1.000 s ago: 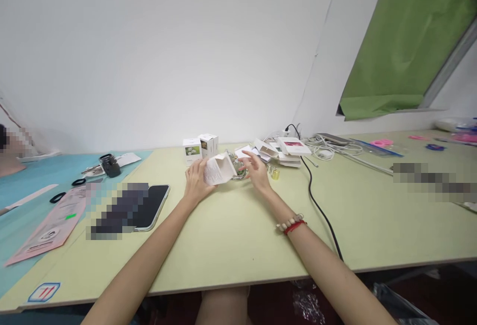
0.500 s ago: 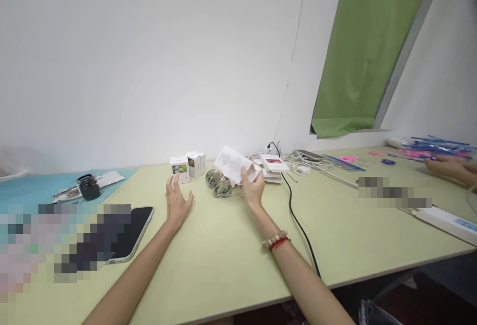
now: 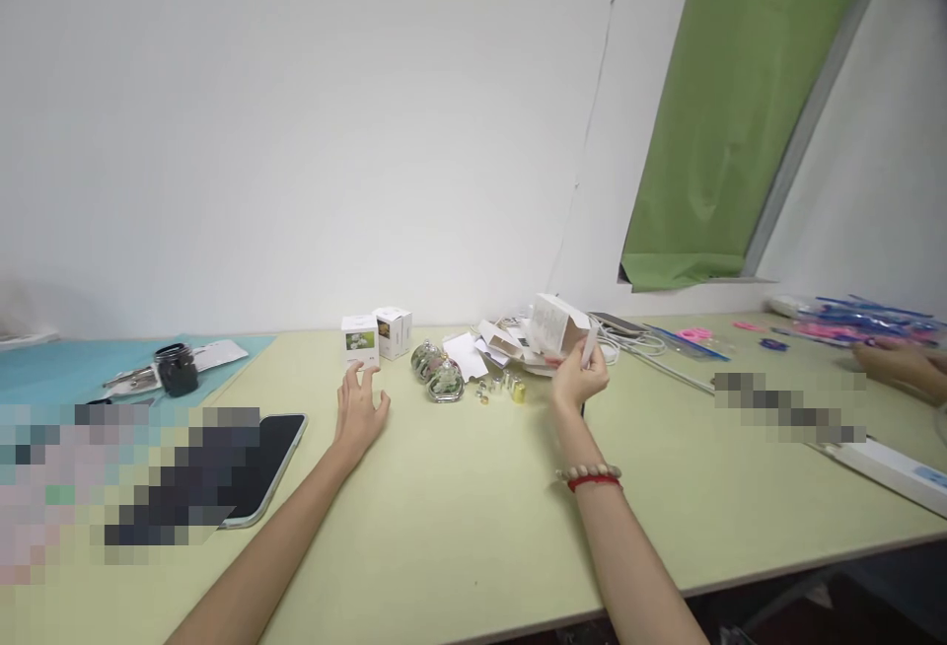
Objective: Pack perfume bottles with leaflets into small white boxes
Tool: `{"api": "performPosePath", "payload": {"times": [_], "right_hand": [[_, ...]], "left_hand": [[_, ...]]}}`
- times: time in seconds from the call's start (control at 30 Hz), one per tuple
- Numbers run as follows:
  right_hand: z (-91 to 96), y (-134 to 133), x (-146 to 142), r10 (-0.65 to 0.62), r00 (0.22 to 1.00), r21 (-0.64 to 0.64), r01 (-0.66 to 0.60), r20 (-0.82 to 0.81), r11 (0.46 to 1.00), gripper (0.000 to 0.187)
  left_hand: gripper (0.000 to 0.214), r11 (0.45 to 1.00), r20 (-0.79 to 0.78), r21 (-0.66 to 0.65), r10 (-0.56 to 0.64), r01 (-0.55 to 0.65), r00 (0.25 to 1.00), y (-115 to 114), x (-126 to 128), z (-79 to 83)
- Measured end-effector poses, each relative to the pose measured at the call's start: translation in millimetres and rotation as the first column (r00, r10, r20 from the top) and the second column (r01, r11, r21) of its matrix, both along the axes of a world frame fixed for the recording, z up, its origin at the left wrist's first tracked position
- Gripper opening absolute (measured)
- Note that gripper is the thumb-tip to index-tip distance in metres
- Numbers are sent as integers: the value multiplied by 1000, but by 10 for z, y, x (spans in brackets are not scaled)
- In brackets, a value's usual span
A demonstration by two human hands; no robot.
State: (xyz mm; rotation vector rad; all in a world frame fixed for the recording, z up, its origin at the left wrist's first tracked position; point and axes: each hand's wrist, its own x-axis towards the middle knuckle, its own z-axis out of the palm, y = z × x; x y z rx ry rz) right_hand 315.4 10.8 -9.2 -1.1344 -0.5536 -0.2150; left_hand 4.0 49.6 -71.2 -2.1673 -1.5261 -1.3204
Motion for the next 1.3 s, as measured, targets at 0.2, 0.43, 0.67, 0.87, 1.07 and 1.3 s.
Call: {"api": "performPosePath", "payload": {"times": [0.2, 0.43, 0.67, 0.87, 1.07, 1.3], "right_hand": [[-35, 53, 81, -109, 912, -10, 123, 396, 992, 43], [-300, 141, 191, 113, 827, -345, 102, 551, 933, 42], [-356, 210, 212, 183, 803, -412, 85, 568, 907, 55], [-368, 207, 153, 125, 821, -333, 83, 558, 939, 51], [-215, 93, -61, -158, 855, -218, 298, 494, 929, 44], [-272, 61, -705, 350, 684, -382, -113, 640, 917, 26]], "left_hand": [[32, 1000, -13, -24, 4, -5, 1000, -11, 1, 5], [29, 998, -24, -57, -20, 19, 999, -16, 4, 16], [31, 998, -26, -58, -36, 34, 999, 28, 3, -24], [34, 994, -19, -92, -60, 58, 998, 53, 1, -31], [39, 994, 6, -99, -53, 53, 999, 55, -2, -8], [51, 973, 173, -231, 58, -16, 983, 143, -20, -9]]}}
